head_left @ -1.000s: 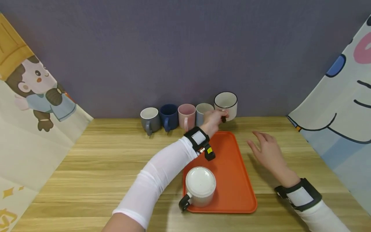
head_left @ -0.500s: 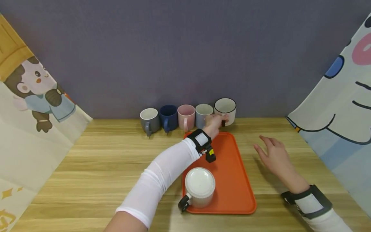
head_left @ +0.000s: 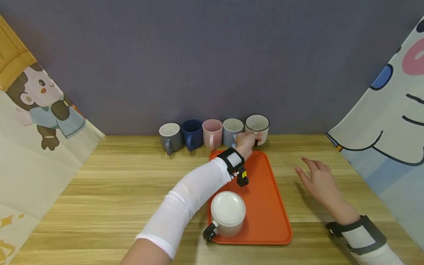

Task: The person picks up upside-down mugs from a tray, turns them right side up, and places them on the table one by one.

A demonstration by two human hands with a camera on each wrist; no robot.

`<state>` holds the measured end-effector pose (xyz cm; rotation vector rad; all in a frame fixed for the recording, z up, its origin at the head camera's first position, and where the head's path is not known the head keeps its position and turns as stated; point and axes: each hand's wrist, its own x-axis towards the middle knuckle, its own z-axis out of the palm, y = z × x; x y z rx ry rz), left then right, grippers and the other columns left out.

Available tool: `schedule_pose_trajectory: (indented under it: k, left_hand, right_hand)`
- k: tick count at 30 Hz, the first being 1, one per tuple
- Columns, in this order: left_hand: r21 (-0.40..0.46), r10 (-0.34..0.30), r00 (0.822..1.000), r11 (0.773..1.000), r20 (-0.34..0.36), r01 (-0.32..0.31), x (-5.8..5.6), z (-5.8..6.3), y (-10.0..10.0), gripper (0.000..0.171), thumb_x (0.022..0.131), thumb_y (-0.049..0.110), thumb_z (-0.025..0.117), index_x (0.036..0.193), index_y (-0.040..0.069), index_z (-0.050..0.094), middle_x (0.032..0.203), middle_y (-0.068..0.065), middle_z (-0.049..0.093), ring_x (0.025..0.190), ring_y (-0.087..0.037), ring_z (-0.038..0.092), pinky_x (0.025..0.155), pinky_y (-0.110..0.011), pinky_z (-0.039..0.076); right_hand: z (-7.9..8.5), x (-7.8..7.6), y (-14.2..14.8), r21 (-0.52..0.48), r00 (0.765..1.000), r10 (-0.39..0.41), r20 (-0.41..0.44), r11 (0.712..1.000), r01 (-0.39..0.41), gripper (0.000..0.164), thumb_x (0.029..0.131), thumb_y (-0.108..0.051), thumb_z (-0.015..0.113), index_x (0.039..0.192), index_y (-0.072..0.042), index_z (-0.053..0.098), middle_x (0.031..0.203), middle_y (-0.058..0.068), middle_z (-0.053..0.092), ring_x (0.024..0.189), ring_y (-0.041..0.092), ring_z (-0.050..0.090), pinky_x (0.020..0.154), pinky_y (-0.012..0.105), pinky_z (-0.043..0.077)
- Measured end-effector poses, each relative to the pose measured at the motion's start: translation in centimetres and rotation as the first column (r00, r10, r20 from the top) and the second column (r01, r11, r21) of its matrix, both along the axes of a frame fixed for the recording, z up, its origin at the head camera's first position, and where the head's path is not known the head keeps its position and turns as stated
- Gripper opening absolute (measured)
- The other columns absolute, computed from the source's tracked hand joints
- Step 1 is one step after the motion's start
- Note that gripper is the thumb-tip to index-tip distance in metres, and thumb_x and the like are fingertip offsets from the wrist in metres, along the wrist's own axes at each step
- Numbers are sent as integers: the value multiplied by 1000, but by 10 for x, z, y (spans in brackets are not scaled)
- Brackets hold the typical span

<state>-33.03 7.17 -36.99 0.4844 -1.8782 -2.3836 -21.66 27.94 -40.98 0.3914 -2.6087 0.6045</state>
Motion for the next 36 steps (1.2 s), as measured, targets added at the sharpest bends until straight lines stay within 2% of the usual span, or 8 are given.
schedule_pose_trajectory:
  k: [4, 8, 11, 22, 25, 33, 36]
  left_hand:
    - [-33, 11, 1000, 999, 23, -11, 0, -2, 1, 6, 76, 3, 77, 75, -1, 73, 68, -3, 68, 73, -23, 66, 78, -25, 50]
    - [-72, 28, 998, 997, 58, -24, -2, -3, 1, 11, 75, 6, 78, 68, 4, 70, 62, 2, 62, 69, -18, 62, 74, -22, 48]
    - [-96, 44, 997, 995, 71, -37, -2, -3, 1, 13, 74, 7, 79, 66, 6, 68, 63, 3, 62, 67, -13, 58, 70, -22, 47]
    - [-118, 59, 994, 992, 92, -48, -1, -4, 1, 20, 74, 8, 80, 63, 10, 63, 64, 3, 57, 66, -13, 52, 57, -22, 42]
    - [-118, 70, 993, 991, 98, -58, -1, -5, 2, 23, 74, 8, 80, 61, 10, 61, 62, 4, 54, 63, -13, 50, 54, -22, 40]
    - [-154, 86, 992, 986, 95, -71, -1, -6, 4, 19, 73, 7, 79, 61, 10, 64, 61, 4, 57, 63, -13, 53, 53, -22, 39]
    - [-159, 79, 992, 985, 96, -63, -3, -7, 4, 24, 73, 7, 79, 59, 11, 61, 61, 5, 54, 61, -13, 51, 51, -22, 37]
  right_hand:
    - [0, 0, 2, -4, 1000, -4, 11, 1000, 4, 48, 95, -26, 57, 123, 12, 51, 111, 41, 52, 100, 59, 45, 86, 66, 34]
    - [-1, 0, 4, -15, 1000, -9, 24, 1000, 9, 49, 95, -27, 56, 124, 12, 50, 112, 41, 51, 101, 60, 44, 86, 67, 34]
    - [-2, 0, 6, -19, 1000, -15, 26, 1000, 15, 49, 95, -27, 56, 124, 12, 50, 113, 42, 51, 102, 60, 44, 86, 67, 33]
    - [-2, 1, 12, -7, 1000, -26, 2, 1000, 26, 48, 95, -26, 57, 123, 12, 51, 112, 42, 52, 101, 59, 46, 87, 66, 33]
    - [-2, 2, 14, -8, 999, -42, 21, 999, 42, 48, 95, -26, 57, 124, 11, 51, 114, 41, 51, 102, 59, 45, 87, 66, 34]
    - [-1, 2, 16, 0, 998, -65, 23, 998, 65, 48, 94, -27, 57, 123, 11, 51, 112, 42, 52, 100, 60, 45, 86, 66, 35]
    - [-1, 3, 16, -1, 998, -66, 25, 998, 66, 48, 95, -27, 57, 123, 11, 51, 112, 42, 52, 100, 60, 45, 86, 66, 34]
